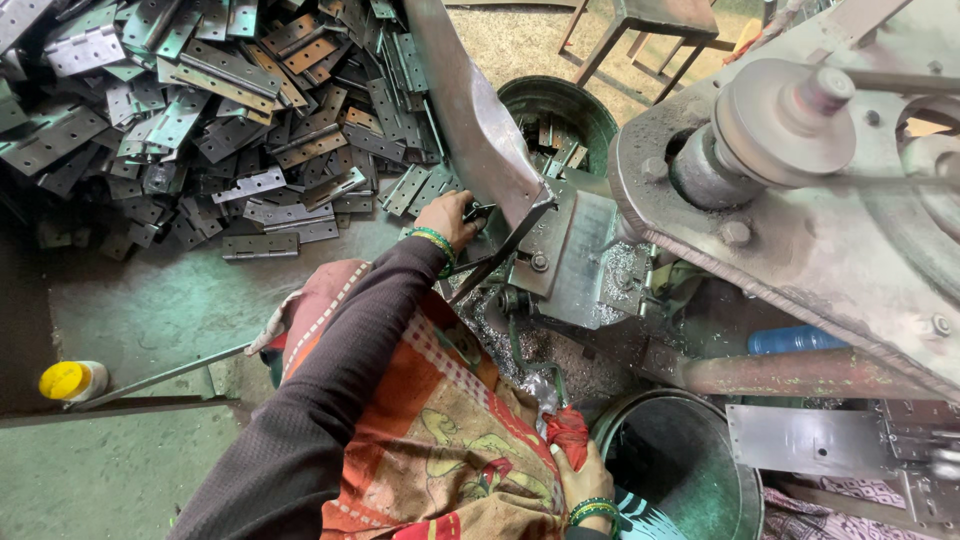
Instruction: The person sits on the floor and repeatedly places metal hinge blanks into a press machine, then removes the processed pieces. The person handles the blanks one at a time and uses a red cloth to wipe the machine surface between cycles.
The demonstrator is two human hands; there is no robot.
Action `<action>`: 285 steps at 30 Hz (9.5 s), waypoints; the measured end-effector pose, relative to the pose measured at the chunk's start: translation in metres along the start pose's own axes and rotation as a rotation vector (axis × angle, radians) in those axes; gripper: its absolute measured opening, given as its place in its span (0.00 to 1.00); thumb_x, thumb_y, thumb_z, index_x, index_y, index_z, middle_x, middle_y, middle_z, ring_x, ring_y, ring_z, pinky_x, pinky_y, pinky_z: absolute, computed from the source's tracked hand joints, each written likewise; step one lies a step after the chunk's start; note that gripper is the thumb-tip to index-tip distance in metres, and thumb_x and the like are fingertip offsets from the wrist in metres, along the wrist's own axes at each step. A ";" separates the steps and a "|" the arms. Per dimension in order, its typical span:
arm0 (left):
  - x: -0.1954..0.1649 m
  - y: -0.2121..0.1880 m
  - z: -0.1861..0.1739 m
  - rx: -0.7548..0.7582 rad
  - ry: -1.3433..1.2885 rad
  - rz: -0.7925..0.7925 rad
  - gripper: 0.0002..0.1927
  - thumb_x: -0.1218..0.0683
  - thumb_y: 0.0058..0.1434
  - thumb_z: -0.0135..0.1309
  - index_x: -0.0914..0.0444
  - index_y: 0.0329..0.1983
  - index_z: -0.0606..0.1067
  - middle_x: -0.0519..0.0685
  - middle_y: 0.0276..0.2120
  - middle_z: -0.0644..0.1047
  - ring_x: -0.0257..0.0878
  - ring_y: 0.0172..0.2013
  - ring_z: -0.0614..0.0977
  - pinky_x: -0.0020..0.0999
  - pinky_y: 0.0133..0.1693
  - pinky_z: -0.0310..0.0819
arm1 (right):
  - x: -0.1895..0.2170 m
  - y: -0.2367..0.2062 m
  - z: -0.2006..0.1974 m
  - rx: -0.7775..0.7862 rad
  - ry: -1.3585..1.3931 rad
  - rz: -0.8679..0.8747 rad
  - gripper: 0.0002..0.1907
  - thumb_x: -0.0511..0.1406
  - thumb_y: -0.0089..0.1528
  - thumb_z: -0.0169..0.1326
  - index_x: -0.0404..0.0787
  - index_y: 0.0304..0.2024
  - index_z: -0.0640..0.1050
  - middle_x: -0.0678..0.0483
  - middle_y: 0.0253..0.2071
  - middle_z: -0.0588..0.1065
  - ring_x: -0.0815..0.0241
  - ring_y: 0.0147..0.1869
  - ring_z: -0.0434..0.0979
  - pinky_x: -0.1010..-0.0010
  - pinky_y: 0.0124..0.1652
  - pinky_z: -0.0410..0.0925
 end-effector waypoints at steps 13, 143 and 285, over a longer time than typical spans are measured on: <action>-0.002 0.000 0.000 0.022 -0.001 -0.013 0.22 0.48 0.61 0.61 0.63 0.54 0.75 0.56 0.49 0.77 0.54 0.49 0.81 0.47 0.52 0.75 | 0.007 -0.003 -0.005 0.033 0.002 0.005 0.36 0.59 0.53 0.60 0.46 0.55 0.74 0.37 0.47 0.80 0.33 0.53 0.79 0.50 0.51 0.73; -0.004 -0.002 0.001 -0.007 0.015 0.021 0.20 0.49 0.59 0.61 0.64 0.51 0.76 0.56 0.46 0.78 0.54 0.48 0.80 0.47 0.52 0.74 | -0.006 0.007 0.009 0.022 -0.042 -0.012 0.46 0.61 0.53 0.60 0.42 0.64 0.71 0.35 0.54 0.77 0.34 0.58 0.78 0.53 0.56 0.72; 0.035 0.001 -0.013 -0.547 -1.086 -0.342 0.21 0.68 0.57 0.60 0.67 0.55 0.75 0.48 0.43 0.82 0.33 0.38 0.81 0.28 0.40 0.79 | -0.002 0.013 -0.004 0.129 -0.037 0.104 0.52 0.61 0.51 0.62 0.43 0.70 0.65 0.39 0.57 0.77 0.43 0.62 0.79 0.61 0.61 0.71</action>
Point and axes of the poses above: each hand's wrist, its own y-axis towards the middle knuckle, its own z-axis out of the palm, x = y × z, the point moved 5 cm from there along y, towards the middle knuckle
